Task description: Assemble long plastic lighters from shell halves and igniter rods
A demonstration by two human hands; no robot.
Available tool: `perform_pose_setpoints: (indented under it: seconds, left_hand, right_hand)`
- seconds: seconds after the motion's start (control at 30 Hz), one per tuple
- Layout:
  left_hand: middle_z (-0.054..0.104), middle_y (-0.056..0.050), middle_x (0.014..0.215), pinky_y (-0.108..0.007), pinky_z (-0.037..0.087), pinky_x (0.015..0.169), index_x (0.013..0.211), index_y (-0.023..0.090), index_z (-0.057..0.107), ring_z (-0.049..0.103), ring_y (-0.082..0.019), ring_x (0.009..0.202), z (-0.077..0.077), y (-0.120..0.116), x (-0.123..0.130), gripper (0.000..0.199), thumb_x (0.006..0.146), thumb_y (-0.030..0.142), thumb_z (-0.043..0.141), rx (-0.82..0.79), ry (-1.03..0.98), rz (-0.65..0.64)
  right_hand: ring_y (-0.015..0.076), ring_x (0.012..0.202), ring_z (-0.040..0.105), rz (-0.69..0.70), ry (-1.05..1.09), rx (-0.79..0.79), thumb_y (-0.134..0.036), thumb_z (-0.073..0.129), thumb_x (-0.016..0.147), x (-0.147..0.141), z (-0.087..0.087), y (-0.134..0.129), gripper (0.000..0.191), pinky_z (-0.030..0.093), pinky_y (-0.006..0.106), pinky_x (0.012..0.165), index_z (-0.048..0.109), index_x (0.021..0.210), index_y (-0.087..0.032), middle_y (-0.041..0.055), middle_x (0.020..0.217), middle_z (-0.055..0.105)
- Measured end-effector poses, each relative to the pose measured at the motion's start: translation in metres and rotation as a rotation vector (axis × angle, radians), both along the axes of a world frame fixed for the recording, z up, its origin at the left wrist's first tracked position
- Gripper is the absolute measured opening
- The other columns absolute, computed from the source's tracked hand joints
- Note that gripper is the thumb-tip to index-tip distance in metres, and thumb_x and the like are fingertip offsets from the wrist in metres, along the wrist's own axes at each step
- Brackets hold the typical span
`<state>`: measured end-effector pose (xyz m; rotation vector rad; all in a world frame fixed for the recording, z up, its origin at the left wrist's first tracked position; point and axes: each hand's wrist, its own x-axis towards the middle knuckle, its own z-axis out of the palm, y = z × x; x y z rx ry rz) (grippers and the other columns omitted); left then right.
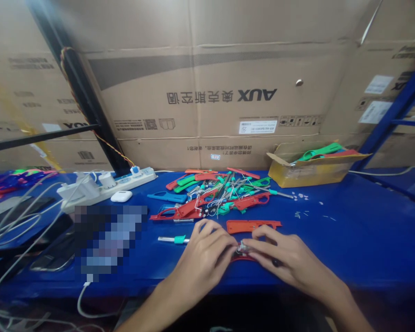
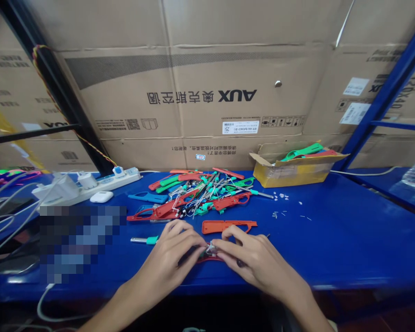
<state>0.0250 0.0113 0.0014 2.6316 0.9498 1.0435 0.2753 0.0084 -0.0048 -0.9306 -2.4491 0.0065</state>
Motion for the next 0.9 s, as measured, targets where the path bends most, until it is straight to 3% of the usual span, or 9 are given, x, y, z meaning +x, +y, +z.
perform_pose_setpoints:
  seconds: [0.9]
  left_hand:
    - [0.069,-0.001,0.099,-0.037,0.04,0.093,0.103,0.021,0.063,0.055,-0.02,0.097,0.0003,0.0006,-0.0002,0.008,0.107,0.02,0.056,-0.035,0.014,0.016]
  right_hand:
    - [0.0143,0.083,0.07,0.01,0.046,-0.03,-0.033,0.048,0.109,0.0001,-0.0005,-0.0013,0.027,0.055,0.025,0.066,0.066,0.128,-0.026,0.0066,0.11,0.068]
